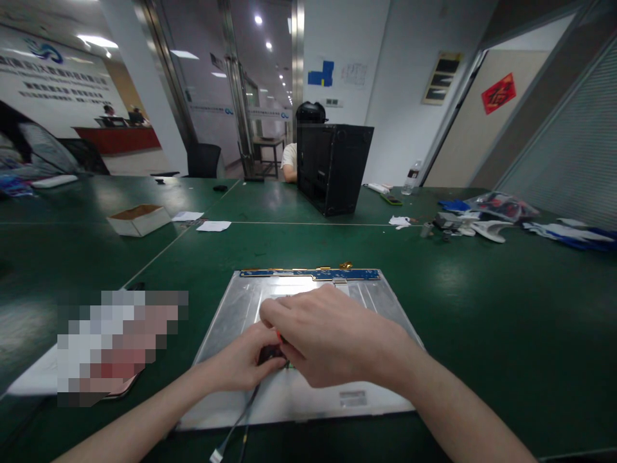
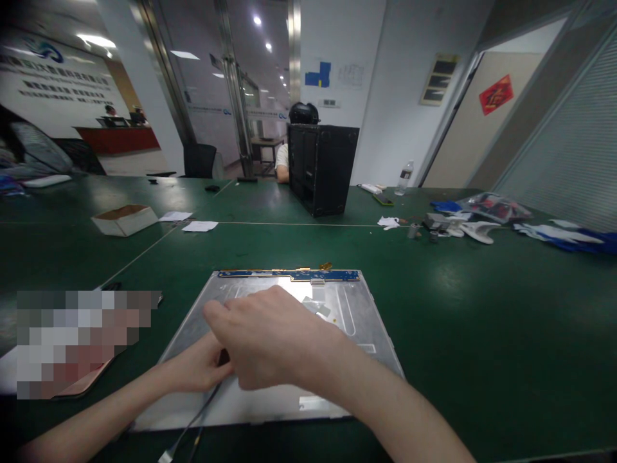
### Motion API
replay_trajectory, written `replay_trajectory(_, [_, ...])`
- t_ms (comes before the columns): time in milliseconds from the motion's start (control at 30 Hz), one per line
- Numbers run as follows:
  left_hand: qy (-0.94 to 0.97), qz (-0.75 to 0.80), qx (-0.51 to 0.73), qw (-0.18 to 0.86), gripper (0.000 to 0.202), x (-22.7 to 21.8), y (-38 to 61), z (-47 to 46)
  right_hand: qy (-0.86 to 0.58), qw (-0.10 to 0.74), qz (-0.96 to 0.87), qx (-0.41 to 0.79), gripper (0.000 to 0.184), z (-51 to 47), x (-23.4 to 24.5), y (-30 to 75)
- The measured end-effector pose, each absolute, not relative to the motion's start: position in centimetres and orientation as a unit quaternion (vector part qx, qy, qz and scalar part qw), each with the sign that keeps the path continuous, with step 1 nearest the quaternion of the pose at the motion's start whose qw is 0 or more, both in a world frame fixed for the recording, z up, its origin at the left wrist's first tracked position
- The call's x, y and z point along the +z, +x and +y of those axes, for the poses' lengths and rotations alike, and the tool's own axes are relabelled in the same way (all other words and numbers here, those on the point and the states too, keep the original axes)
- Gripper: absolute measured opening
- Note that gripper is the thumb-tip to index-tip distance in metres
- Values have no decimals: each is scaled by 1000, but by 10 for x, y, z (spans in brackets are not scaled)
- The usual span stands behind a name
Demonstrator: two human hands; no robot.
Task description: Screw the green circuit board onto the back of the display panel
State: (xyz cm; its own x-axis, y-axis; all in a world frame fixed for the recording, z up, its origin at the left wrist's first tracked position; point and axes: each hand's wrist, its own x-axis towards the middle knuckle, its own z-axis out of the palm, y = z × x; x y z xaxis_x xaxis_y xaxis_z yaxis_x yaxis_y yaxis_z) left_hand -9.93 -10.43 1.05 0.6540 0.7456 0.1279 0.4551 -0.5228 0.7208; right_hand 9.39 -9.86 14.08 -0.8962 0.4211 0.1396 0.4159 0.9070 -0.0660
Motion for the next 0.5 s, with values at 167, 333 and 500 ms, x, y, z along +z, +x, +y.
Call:
replay_trajectory(167, [859,323,228,326,8,14,-99,-102,-236,81,-968,-5,18,-99,140,92])
replay_trajectory(333, [863,340,225,299,13,15,-99,-102,-262,75,-961,-38,16,-95,140,92])
replay_trajectory(500, [856,332,229,324,12,11,-98,-102,-218,83,-972,-19,17,-98,140,93])
